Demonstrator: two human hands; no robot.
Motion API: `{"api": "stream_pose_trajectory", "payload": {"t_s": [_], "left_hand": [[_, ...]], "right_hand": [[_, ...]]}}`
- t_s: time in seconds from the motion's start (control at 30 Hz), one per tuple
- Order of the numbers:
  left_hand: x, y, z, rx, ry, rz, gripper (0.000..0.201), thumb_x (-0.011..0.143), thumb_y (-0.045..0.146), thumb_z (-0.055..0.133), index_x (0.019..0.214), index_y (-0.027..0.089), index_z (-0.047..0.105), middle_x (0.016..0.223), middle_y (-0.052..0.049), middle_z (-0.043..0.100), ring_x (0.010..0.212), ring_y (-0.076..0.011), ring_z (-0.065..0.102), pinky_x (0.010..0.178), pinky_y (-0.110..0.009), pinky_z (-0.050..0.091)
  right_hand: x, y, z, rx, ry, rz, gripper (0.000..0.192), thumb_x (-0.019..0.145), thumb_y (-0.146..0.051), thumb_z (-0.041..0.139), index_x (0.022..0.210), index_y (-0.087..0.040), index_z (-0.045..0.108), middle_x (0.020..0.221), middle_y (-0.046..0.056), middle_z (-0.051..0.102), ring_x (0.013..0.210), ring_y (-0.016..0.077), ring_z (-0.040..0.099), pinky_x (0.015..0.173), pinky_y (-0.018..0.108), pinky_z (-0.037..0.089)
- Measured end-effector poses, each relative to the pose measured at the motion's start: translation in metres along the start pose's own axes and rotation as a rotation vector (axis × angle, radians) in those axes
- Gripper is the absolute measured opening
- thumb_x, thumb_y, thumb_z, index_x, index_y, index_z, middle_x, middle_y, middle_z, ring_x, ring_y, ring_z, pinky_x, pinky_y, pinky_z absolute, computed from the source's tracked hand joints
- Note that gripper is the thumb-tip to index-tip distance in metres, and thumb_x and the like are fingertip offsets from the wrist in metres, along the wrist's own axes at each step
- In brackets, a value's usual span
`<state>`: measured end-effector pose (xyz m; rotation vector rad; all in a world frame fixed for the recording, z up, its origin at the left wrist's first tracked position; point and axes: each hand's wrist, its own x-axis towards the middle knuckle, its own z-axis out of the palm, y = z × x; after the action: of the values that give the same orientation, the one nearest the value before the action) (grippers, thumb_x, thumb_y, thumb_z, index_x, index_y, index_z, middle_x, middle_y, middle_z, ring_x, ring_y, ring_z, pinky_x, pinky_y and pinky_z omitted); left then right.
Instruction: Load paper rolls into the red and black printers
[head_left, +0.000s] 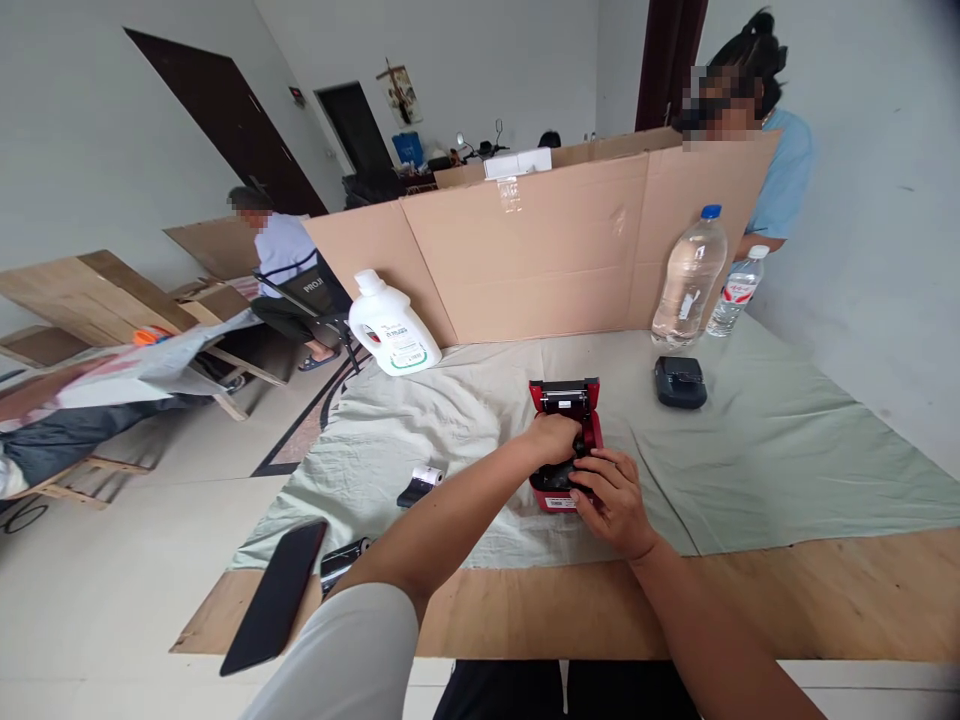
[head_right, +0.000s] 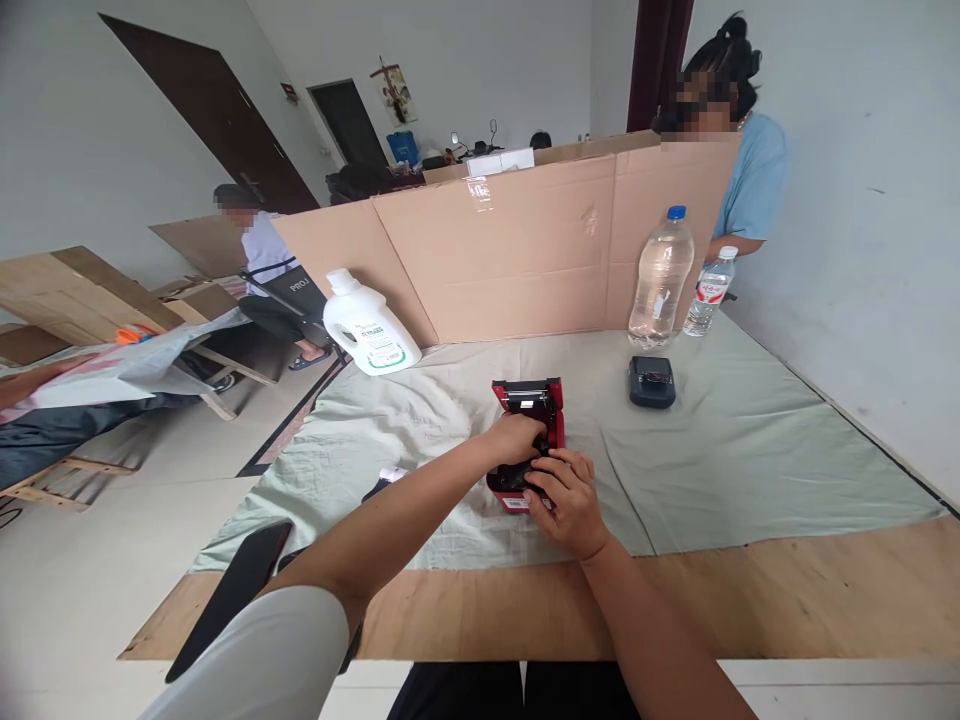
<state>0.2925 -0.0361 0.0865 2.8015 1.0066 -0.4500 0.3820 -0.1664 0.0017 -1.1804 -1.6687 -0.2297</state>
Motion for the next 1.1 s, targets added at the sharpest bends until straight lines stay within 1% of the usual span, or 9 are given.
{"api": "stream_pose_trajectory", "payload": {"t_s": [0.13, 0.23, 0.3, 0.4, 0.5, 0.6, 0.7, 0.93, 1.1], "left_hand": [[-0.001, -0.002, 0.000, -0.003, 0.047, 0.018, 0.027, 0.078, 0.027, 0.063, 0.101, 0.016, 0.071, 0.111, -0.013, 0.069, 0.105, -0.0282, 0.063, 0.085, -0.035, 0.050], [-0.013, -0.012, 0.004, -0.176, 0.163, 0.084, 0.026, 0.081, 0.025, 0.061, 0.104, 0.018, 0.070, 0.112, -0.009, 0.069, 0.104, -0.0250, 0.063, 0.089, -0.033, 0.050], [-0.025, -0.020, 0.007, -0.360, 0.334, 0.119, 0.024, 0.084, 0.019, 0.053, 0.100, 0.021, 0.070, 0.105, -0.004, 0.071, 0.099, -0.0201, 0.064, 0.091, -0.031, 0.049], [-0.038, -0.033, 0.011, -0.619, 0.728, 0.062, 0.025, 0.089, 0.019, 0.045, 0.101, 0.020, 0.068, 0.100, -0.005, 0.069, 0.095, -0.0180, 0.064, 0.090, -0.031, 0.050], [-0.037, -0.042, 0.017, -0.703, 1.003, 0.018, 0.035, 0.093, 0.035, 0.044, 0.120, 0.018, 0.059, 0.122, -0.012, 0.059, 0.119, -0.0230, 0.052, 0.105, -0.040, 0.041], [-0.030, -0.045, 0.027, -0.743, 0.977, 0.104, 0.049, 0.096, 0.047, 0.033, 0.132, 0.018, 0.049, 0.137, -0.014, 0.047, 0.133, -0.0250, 0.039, 0.114, -0.045, 0.029], [-0.034, -0.040, 0.039, -0.781, 0.986, 0.154, 0.054, 0.098, 0.050, 0.023, 0.131, 0.016, 0.049, 0.131, -0.015, 0.050, 0.128, -0.0241, 0.043, 0.111, -0.043, 0.032], [-0.065, -0.017, 0.075, -0.752, 1.042, 0.179, 0.048, 0.099, 0.045, 0.023, 0.129, 0.017, 0.048, 0.130, -0.016, 0.049, 0.127, -0.0247, 0.043, 0.108, -0.046, 0.034], [-0.069, -0.007, 0.102, -0.746, 1.067, 0.146, 0.042, 0.099, 0.040, 0.028, 0.127, 0.017, 0.047, 0.129, -0.016, 0.050, 0.129, -0.0258, 0.042, 0.107, -0.048, 0.034]], "right_hand": [[0.002, -0.002, -0.001, -0.007, -0.001, 0.019, 0.015, 0.083, -0.027, 0.058, 0.095, -0.024, 0.067, 0.101, 0.004, 0.070, 0.108, 0.0244, 0.055, 0.094, 0.044, 0.042], [0.002, -0.002, -0.001, -0.017, -0.002, 0.021, 0.015, 0.083, -0.028, 0.059, 0.095, -0.024, 0.067, 0.101, 0.004, 0.069, 0.108, 0.0242, 0.056, 0.094, 0.044, 0.043], [0.001, -0.002, -0.001, -0.027, -0.005, 0.009, 0.015, 0.081, -0.029, 0.061, 0.095, -0.025, 0.067, 0.101, 0.004, 0.069, 0.107, 0.0248, 0.056, 0.093, 0.044, 0.044], [0.001, -0.002, 0.000, -0.048, -0.004, -0.007, 0.017, 0.078, -0.030, 0.066, 0.095, -0.026, 0.066, 0.100, 0.003, 0.069, 0.107, 0.0257, 0.057, 0.093, 0.045, 0.044], [0.001, -0.003, 0.001, -0.062, 0.011, -0.005, 0.019, 0.076, -0.030, 0.068, 0.094, -0.026, 0.066, 0.099, 0.004, 0.068, 0.107, 0.0256, 0.056, 0.093, 0.046, 0.045], [0.000, -0.003, 0.000, -0.068, 0.031, -0.008, 0.019, 0.075, -0.030, 0.068, 0.094, -0.025, 0.065, 0.106, 0.006, 0.063, 0.108, 0.0263, 0.054, 0.094, 0.047, 0.045], [-0.001, -0.003, 0.000, -0.076, 0.052, -0.004, 0.017, 0.075, -0.031, 0.068, 0.090, -0.024, 0.063, 0.117, 0.007, 0.056, 0.113, 0.0284, 0.051, 0.095, 0.048, 0.046], [-0.002, -0.003, 0.002, -0.069, 0.063, 0.008, 0.018, 0.076, -0.034, 0.067, 0.088, -0.022, 0.061, 0.129, 0.009, 0.050, 0.125, 0.0326, 0.043, 0.101, 0.053, 0.041], [-0.001, -0.002, 0.003, -0.062, 0.030, 0.033, 0.021, 0.077, -0.034, 0.067, 0.092, -0.023, 0.059, 0.129, 0.010, 0.052, 0.128, 0.0328, 0.044, 0.102, 0.053, 0.041]]}}
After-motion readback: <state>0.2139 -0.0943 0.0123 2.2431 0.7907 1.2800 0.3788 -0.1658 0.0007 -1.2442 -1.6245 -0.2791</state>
